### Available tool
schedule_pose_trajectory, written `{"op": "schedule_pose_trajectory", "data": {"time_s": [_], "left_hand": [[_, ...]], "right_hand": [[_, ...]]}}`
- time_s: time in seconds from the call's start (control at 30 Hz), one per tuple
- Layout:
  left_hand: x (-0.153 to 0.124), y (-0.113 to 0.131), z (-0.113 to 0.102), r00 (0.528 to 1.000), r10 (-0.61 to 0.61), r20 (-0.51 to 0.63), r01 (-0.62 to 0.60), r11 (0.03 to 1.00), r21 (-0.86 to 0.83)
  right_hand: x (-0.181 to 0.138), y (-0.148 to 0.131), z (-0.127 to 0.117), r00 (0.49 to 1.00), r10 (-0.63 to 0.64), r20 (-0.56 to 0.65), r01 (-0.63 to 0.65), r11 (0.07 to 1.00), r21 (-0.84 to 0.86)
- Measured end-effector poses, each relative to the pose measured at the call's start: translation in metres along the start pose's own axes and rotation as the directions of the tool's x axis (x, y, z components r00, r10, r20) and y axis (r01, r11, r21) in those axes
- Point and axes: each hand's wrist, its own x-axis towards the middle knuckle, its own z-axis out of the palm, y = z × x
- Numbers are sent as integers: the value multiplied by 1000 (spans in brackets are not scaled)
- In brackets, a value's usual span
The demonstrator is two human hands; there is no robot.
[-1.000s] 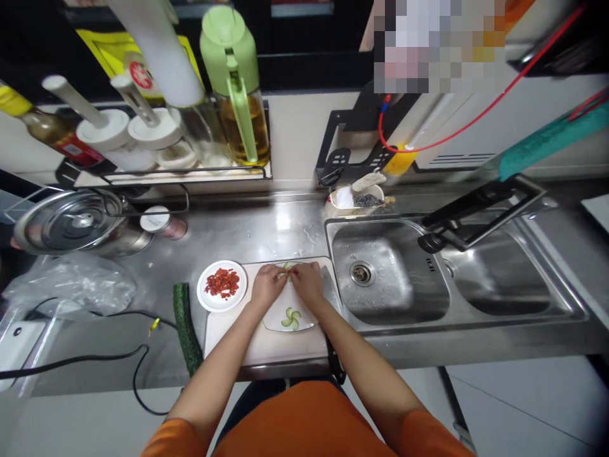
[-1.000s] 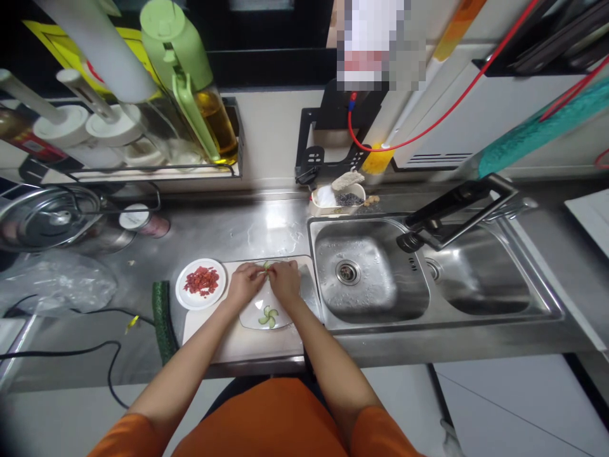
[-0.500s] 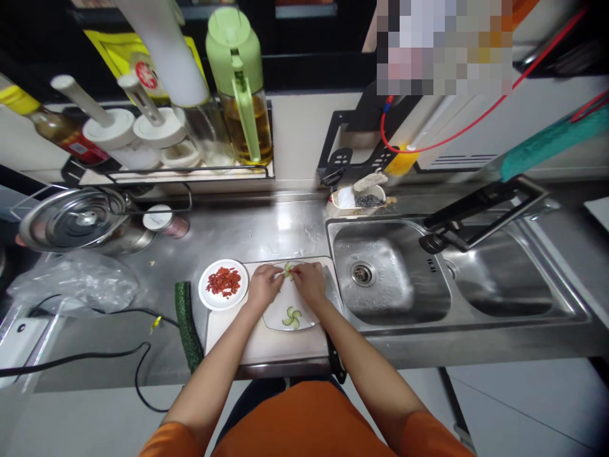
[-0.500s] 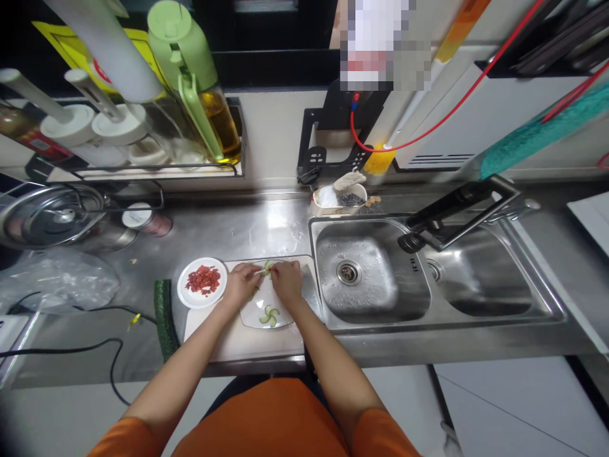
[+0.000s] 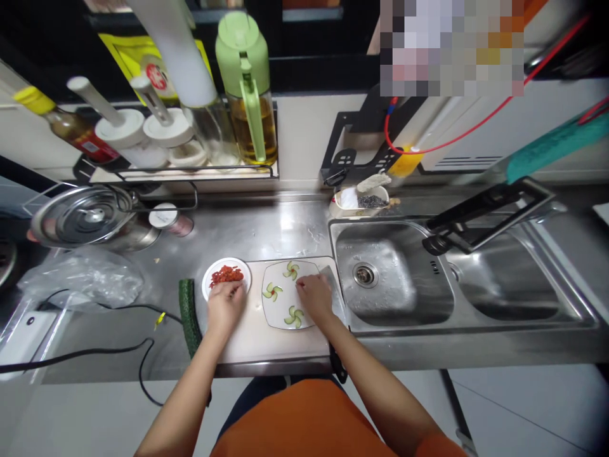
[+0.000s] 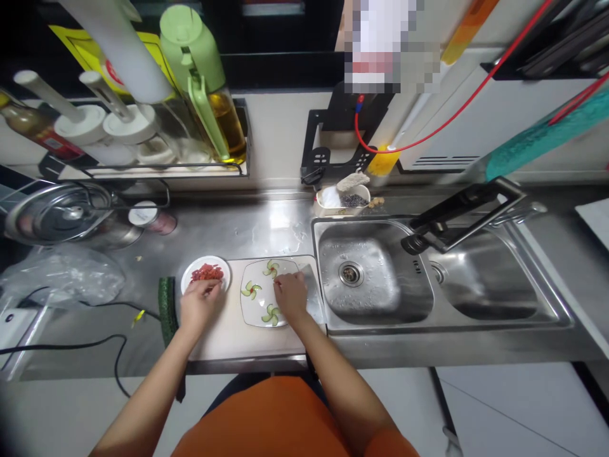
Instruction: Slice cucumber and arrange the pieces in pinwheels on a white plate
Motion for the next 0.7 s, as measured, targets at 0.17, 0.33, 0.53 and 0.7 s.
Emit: {"op": "schedule_pose_trajectory", "data": {"time_s": [0.17, 0.33, 0.53, 0.7], "left_hand": [[0, -34, -9, 993, -117, 1, 115, 978, 177], [3, -41, -2, 994, -97, 43, 86, 975, 206], [5, -40, 0, 995, -73, 73, 55, 973, 222], [0, -37, -11, 993, -111, 29, 104, 976, 191]], "right_hand": [[-18, -8, 9, 998, -53, 31, 53, 999, 7], [-26, -15, 11, 996, -92, 19, 92, 996, 4], [-33, -15, 10, 994, -101, 29, 101, 995, 1], [-45, -13, 13, 992, -121, 42, 120, 993, 15]]}}
